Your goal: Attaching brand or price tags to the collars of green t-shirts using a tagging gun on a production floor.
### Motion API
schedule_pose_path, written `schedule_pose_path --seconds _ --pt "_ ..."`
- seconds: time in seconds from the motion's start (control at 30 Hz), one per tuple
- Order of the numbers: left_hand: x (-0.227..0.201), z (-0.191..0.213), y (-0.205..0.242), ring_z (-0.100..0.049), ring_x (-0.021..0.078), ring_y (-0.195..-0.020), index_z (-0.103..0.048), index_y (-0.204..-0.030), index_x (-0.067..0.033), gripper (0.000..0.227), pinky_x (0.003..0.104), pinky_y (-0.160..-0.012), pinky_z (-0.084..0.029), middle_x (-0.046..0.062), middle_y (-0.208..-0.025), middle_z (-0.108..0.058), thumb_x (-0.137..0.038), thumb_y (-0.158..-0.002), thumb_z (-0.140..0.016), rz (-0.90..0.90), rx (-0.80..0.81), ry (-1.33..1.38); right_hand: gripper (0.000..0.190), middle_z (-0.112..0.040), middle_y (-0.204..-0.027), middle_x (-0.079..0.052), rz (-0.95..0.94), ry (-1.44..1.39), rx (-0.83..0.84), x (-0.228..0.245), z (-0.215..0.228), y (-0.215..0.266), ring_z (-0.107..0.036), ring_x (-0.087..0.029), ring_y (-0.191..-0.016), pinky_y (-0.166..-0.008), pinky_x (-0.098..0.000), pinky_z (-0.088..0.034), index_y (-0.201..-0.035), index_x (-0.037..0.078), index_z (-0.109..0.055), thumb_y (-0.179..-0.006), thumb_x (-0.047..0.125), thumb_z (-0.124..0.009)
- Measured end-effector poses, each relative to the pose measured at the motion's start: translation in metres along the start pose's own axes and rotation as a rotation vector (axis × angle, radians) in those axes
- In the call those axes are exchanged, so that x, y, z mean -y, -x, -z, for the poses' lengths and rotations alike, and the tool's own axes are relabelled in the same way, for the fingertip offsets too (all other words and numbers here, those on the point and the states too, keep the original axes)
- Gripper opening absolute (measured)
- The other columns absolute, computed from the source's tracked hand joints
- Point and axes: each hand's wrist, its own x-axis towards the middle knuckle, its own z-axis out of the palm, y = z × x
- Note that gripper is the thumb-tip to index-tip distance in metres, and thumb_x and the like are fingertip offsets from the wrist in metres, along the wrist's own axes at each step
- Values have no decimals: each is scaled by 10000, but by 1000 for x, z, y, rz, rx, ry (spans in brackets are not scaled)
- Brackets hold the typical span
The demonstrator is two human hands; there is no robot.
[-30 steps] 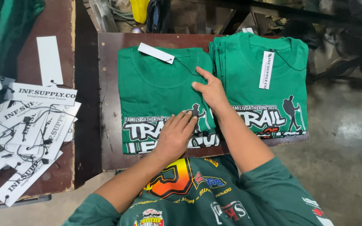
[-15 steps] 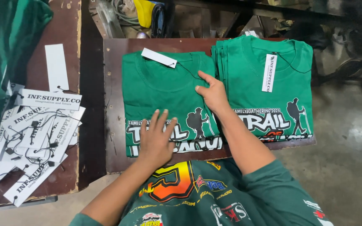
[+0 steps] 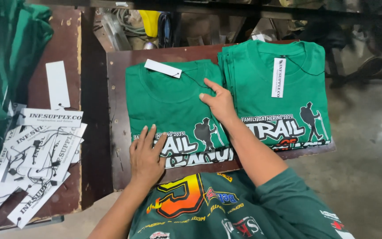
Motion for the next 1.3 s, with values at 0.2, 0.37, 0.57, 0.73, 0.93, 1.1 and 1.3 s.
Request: schedule_pose_path --seconds 0.2,0.37,0.57,0.73,0.93,1.1,1.3 --pt "3 -3 4 -358 388 -1522 -644 -1390 -279 681 615 -1068 -355 103 -1588 -470 -146 -723 -665 84 75 -45 521 -713 -1321 -91 11 5 5 -18 -3 -8 -596 -219 -1304 -1076 -357 -484 -1327 190 -727 -817 121 -805" --pt "-3 10 5 -275 362 -1571 -580 -1437 -341 795 658 -1052 -365 49 -1645 -422 -41 -704 -646 204 163 -18 591 -751 -1155 5 -97 -77 29 3 -4 -6 -330 -7 -499 -429 -214 -333 -1424 147 -643 -844 79 -731" --pt "-13 18 6 -307 326 -1588 -542 -1480 -359 826 569 -935 -438 7 -1659 -431 12 -746 -617 298 133 13 607 -671 -1387 -82 -87 -60 42 16 -5 -8 -365 -18 -502 -455 -239 -381 -1434 161 -624 -835 98 -705" --pt "-7 9 6 -313 326 -1588 -561 -1474 -346 774 557 -1006 -424 -13 -1649 -444 36 -802 -540 315 76 130 591 -656 -1424 -123 -79 -49 88 39 2 -7 -334 -31 -430 -397 -245 -326 -1444 158 -605 -860 73 -655" --pt "-13 10 -11 -486 320 -1433 -654 -1395 -179 701 456 -1241 -339 63 -1464 -625 105 -787 -450 313 -30 361 587 -710 -1341 -137 -54 -81 124 56 10 -18 -308 -39 -423 -392 -258 -292 -1442 161 -610 -869 32 -628" --pt "-31 17 -25 -535 380 -1375 -619 -1434 -90 725 498 -1212 -389 134 -1439 -633 138 -759 -484 175 -117 315 557 -607 -1469 -131 157 -39 125 57 24 -36 -554 -220 -1396 -1126 -311 -467 -1399 120 -636 -847 55 -669" --pt "-93 23 -83 -543 450 -1379 -628 -1385 -121 783 557 -1047 -473 176 -1441 -621 64 -630 -540 -63 -169 139 548 -606 -1472 -115 388 35 67 102 134 -35 -533 -228 -1420 -1251 -406 -362 -1411 109 -607 -873 34 -674"
